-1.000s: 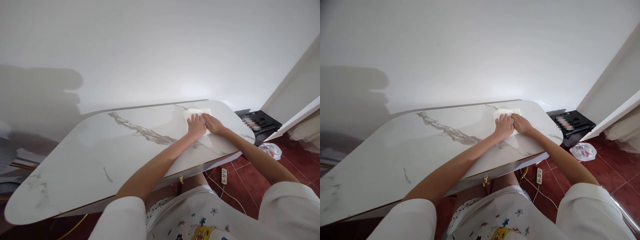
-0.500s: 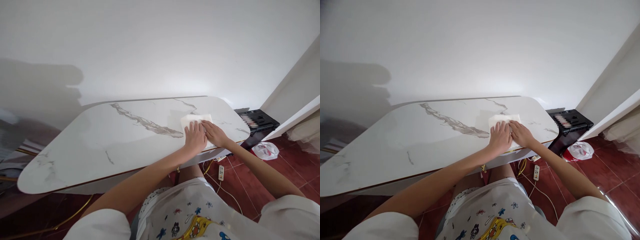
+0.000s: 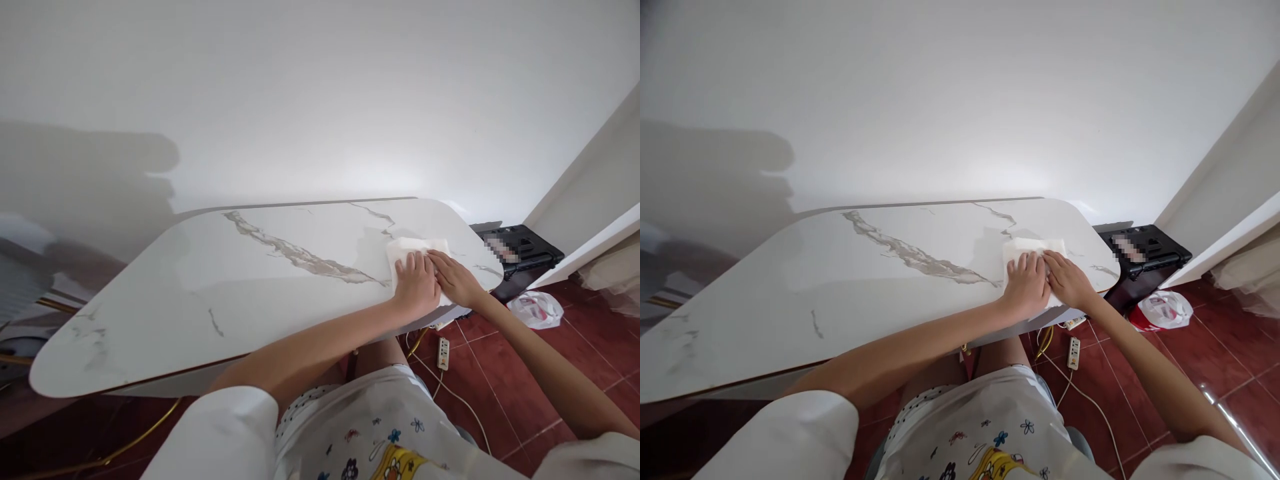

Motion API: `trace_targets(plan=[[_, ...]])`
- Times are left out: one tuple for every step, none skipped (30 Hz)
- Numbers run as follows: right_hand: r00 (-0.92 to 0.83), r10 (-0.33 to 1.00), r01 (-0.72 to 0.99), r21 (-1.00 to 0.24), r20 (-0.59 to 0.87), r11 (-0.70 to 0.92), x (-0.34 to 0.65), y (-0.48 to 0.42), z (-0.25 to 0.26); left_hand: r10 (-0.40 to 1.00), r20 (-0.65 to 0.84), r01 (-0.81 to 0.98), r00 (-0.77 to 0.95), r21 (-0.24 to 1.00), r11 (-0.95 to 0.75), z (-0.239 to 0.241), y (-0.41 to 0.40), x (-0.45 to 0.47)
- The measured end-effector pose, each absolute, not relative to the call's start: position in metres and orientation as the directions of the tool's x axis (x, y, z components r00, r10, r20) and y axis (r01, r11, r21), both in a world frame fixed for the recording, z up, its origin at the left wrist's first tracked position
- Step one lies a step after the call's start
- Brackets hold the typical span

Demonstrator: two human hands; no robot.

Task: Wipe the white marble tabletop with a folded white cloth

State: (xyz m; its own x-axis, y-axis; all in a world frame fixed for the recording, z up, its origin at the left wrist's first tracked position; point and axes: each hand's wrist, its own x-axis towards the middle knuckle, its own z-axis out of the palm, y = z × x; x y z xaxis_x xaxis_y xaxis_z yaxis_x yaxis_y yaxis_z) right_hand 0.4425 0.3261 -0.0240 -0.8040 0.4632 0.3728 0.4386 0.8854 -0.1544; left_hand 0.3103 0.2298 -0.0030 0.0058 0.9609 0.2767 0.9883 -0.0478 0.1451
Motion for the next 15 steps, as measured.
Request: trace_targets(plan=[[-0.799,0.470,0.448,-0.152,0.374,0.881,0.443,0.333,-0.025,0.957,0.291,0.987,0.006,0.150,-0.051,-0.004,0.236,0.311],[-0.797,0.474,0.454,-0.148,0.375,0.879,0.443,0.340,-0.026,0.953,0.304,0.987,0.003,0.155,-0.052,-0.004,0.243,0.311],[-0.796,0.473,0.455,-0.143,0.377,0.879,0.443,0.348,-0.027,0.949,0.315,0.986,-0.003,0.157,-0.049,-0.004,0.249,0.310],[-0.797,0.469,0.453,-0.139,0.381,0.881,0.442,0.356,-0.028,0.946,0.324,0.986,-0.009,0.158,-0.045,-0.005,0.256,0.309],[-0.798,0.463,0.448,-0.135,0.386,0.884,0.440,0.365,-0.029,0.944,0.330,0.987,-0.015,0.159,-0.040,-0.005,0.263,0.308],[-0.799,0.457,0.442,-0.132,0.392,0.887,0.437,0.373,-0.030,0.942,0.335,0.987,-0.020,0.159,-0.036,-0.004,0.270,0.306],[-0.797,0.453,0.439,-0.132,0.399,0.889,0.434,0.380,-0.030,0.941,0.336,0.987,-0.027,0.161,-0.029,-0.004,0.276,0.303],[-0.794,0.453,0.439,-0.133,0.406,0.889,0.430,0.388,-0.031,0.941,0.336,0.986,-0.034,0.163,-0.022,-0.004,0.283,0.300],[-0.790,0.456,0.441,-0.137,0.410,0.887,0.425,0.395,-0.031,0.941,0.335,0.986,-0.042,0.167,-0.015,-0.003,0.290,0.296],[-0.788,0.460,0.443,-0.142,0.408,0.885,0.420,0.402,-0.030,0.941,0.333,0.985,-0.053,0.171,-0.005,-0.003,0.296,0.292],[-0.787,0.467,0.447,-0.148,0.404,0.882,0.415,0.408,-0.030,0.942,0.330,0.985,-0.064,0.175,0.006,-0.003,0.302,0.288],[-0.785,0.474,0.453,-0.153,0.398,0.878,0.408,0.414,-0.029,0.942,0.326,0.984,-0.076,0.177,0.018,-0.003,0.309,0.283],[-0.785,0.481,0.458,-0.157,0.390,0.875,0.402,0.420,-0.028,0.942,0.324,0.983,-0.090,0.180,0.033,-0.004,0.315,0.278],[-0.785,0.489,0.465,-0.160,0.382,0.871,0.395,0.426,-0.027,0.941,0.322,0.982,-0.104,0.181,0.046,-0.004,0.321,0.273],[-0.784,0.497,0.473,-0.161,0.373,0.866,0.388,0.431,-0.026,0.940,0.321,0.982,-0.113,0.181,0.057,-0.005,0.327,0.267]])
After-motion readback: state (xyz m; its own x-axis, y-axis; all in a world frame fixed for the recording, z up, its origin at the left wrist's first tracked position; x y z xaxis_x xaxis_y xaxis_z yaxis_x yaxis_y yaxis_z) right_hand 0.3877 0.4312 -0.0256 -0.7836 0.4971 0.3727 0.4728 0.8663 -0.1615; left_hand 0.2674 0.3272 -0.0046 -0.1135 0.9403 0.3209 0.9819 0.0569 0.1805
